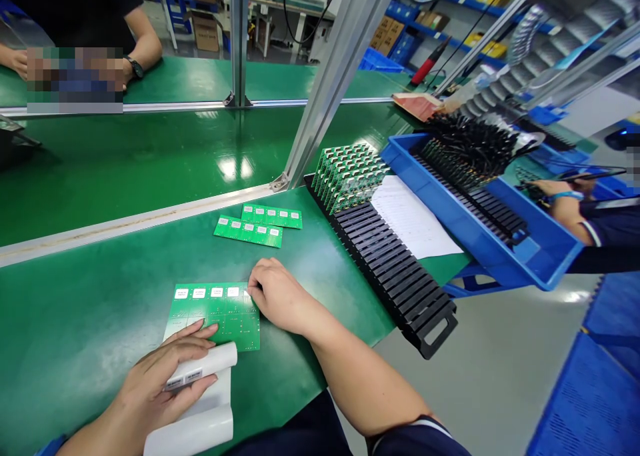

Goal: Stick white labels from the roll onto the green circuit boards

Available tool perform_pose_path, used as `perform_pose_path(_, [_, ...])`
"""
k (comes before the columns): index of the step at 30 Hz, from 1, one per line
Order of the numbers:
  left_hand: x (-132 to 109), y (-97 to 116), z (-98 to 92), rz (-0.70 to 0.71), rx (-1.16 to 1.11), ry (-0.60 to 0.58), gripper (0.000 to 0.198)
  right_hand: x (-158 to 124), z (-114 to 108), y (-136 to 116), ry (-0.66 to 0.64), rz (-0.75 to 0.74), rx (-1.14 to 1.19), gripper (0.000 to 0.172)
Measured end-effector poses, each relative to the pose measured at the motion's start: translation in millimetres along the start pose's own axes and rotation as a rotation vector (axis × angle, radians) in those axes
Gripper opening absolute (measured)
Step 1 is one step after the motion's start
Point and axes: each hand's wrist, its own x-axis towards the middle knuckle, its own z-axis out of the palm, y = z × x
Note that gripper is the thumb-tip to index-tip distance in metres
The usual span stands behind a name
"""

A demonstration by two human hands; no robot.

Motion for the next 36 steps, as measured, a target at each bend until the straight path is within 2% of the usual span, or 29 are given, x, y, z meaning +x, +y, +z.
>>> perform_pose_path(5, [-0.4,-0.3,-0.5,0.001,0.01,-0.003,0.016,0.6,2.6,-1.5,0.037,0.029,-0.034,0.021])
perform_pose_path(8, [-2.1,-1.5,0.3,-0.001,0.006,-0.001,0.017,1.6,3.8,-0.5,0.063,0.109,-0.05,0.021])
perform_pose_path(12, [-6.8,-4.6,2.9,0.007,0.02,-0.008,0.018,3.5,3.7,3.2,0.114,0.211,-0.024,0.033])
perform_pose_path(14, [-8.9,-6.1,4.0,0.009,0.022,-0.01,0.019,5.4,2.9,5.1,0.1,0.182,-0.015,0.031])
perform_pose_path(17, [-10.2,-8.0,4.6,0.003,0.02,-0.008,0.019,10.2,1.8,7.0,0.071,0.149,-0.048,0.019])
perform_pose_path(24, [-9.6,-13.2,2.0,0.039,0.021,-0.021,0.022,19.4,1.1,3.5,0.062,0.179,-0.045,0.023])
perform_pose_path(26, [-10.4,-16.7,2.9,0.053,0.03,0.016,0.018,19.1,-1.0,0.9,0.074,0.179,-0.042,0.023])
perform_pose_path(29, [-10.7,-20.3,4.3,0.001,0.041,0.054,0.014,16.2,-6.0,-1.5,0.085,0.173,-0.013,0.023])
perform_pose_path(33, [-7.7,-13.8,-0.3,-0.006,0.068,-0.011,0.015,13.0,-8.8,-0.5,0.036,0.157,0.106,0.015])
perform_pose_path(36, [-4.2,-4.9,-5.5,0.01,0.077,-0.026,0.014,16.3,-6.4,1.1,-0.043,0.125,0.22,0.019])
